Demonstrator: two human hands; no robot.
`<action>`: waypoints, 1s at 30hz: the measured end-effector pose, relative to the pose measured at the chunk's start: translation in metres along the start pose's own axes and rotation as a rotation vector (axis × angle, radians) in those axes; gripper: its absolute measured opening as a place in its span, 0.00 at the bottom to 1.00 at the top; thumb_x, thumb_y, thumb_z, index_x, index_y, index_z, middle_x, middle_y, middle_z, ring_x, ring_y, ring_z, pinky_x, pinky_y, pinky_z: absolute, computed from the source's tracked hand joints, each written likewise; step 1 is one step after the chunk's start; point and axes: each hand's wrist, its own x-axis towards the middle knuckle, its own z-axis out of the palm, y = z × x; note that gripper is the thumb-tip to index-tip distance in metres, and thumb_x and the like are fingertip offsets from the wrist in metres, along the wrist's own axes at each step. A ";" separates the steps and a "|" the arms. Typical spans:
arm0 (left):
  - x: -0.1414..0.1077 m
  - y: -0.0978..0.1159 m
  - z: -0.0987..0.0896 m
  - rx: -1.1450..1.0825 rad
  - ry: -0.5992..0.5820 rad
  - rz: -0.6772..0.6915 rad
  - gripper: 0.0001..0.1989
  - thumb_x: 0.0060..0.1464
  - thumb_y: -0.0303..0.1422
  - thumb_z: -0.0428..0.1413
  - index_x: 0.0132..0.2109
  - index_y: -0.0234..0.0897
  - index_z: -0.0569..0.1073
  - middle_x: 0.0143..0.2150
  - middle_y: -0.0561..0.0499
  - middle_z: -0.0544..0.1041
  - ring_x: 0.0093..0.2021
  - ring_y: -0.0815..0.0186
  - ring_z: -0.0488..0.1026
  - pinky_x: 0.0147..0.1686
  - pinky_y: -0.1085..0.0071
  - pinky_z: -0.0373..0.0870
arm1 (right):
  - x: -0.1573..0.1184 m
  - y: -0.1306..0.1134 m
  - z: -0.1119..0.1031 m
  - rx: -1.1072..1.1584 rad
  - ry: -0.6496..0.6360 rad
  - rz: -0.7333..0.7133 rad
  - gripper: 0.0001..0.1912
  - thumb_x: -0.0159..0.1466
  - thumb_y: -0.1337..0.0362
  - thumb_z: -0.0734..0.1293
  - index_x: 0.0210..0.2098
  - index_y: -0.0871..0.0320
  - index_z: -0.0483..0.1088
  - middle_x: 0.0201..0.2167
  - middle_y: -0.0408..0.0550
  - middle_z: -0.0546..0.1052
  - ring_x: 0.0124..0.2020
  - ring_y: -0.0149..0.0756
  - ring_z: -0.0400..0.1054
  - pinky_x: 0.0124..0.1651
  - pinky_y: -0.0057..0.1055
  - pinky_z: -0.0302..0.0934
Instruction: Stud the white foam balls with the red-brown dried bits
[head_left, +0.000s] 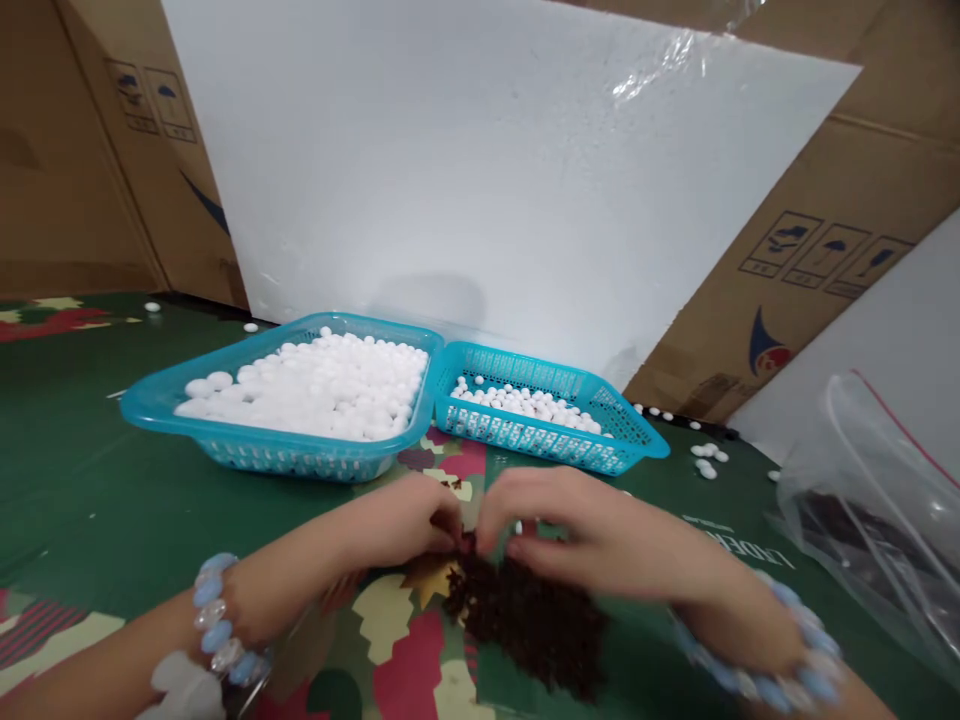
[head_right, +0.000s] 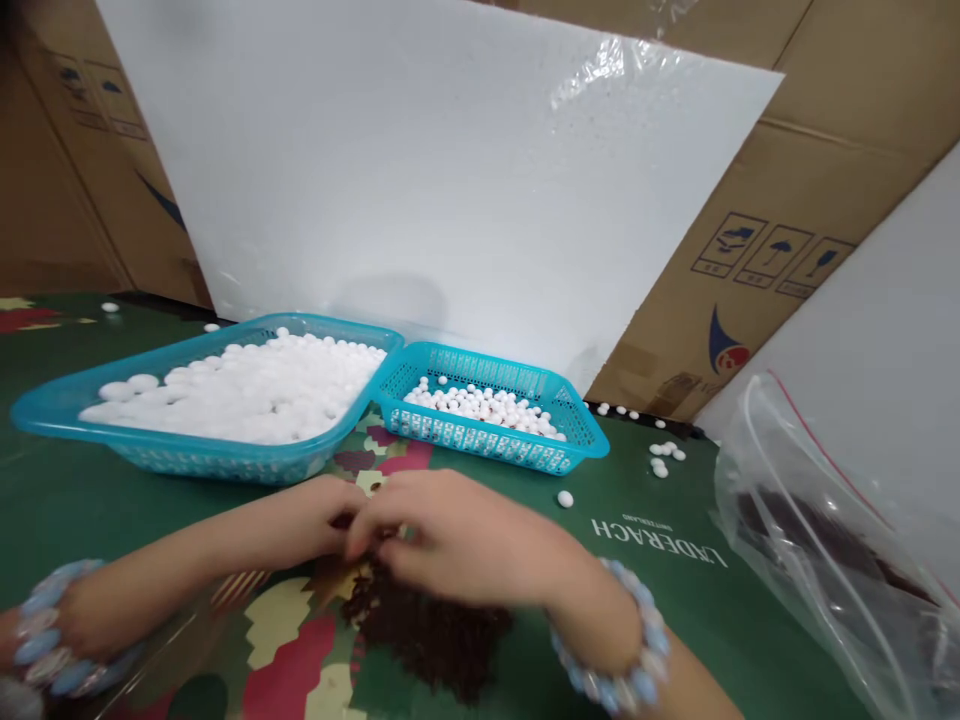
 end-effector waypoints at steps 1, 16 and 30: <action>-0.001 0.001 -0.001 0.008 -0.030 -0.002 0.08 0.32 0.23 0.48 0.17 0.37 0.69 0.15 0.58 0.67 0.19 0.71 0.63 0.18 0.80 0.55 | 0.005 0.006 0.004 0.013 -0.031 0.019 0.09 0.52 0.72 0.58 0.33 0.60 0.65 0.32 0.45 0.69 0.31 0.27 0.62 0.34 0.25 0.56; 0.004 0.005 0.004 0.216 -0.028 -0.006 0.10 0.36 0.23 0.46 0.28 0.34 0.69 0.29 0.48 0.68 0.32 0.63 0.63 0.31 0.72 0.57 | 0.024 0.026 0.029 0.067 -0.016 0.162 0.06 0.44 0.75 0.59 0.20 0.61 0.67 0.19 0.42 0.69 0.22 0.27 0.60 0.24 0.21 0.51; 0.001 -0.001 -0.002 0.146 -0.118 -0.014 0.09 0.37 0.27 0.44 0.24 0.34 0.69 0.23 0.50 0.70 0.26 0.66 0.65 0.24 0.75 0.58 | 0.039 0.035 0.028 0.145 0.126 0.267 0.08 0.43 0.73 0.62 0.25 0.64 0.66 0.20 0.42 0.69 0.20 0.22 0.59 0.21 0.17 0.52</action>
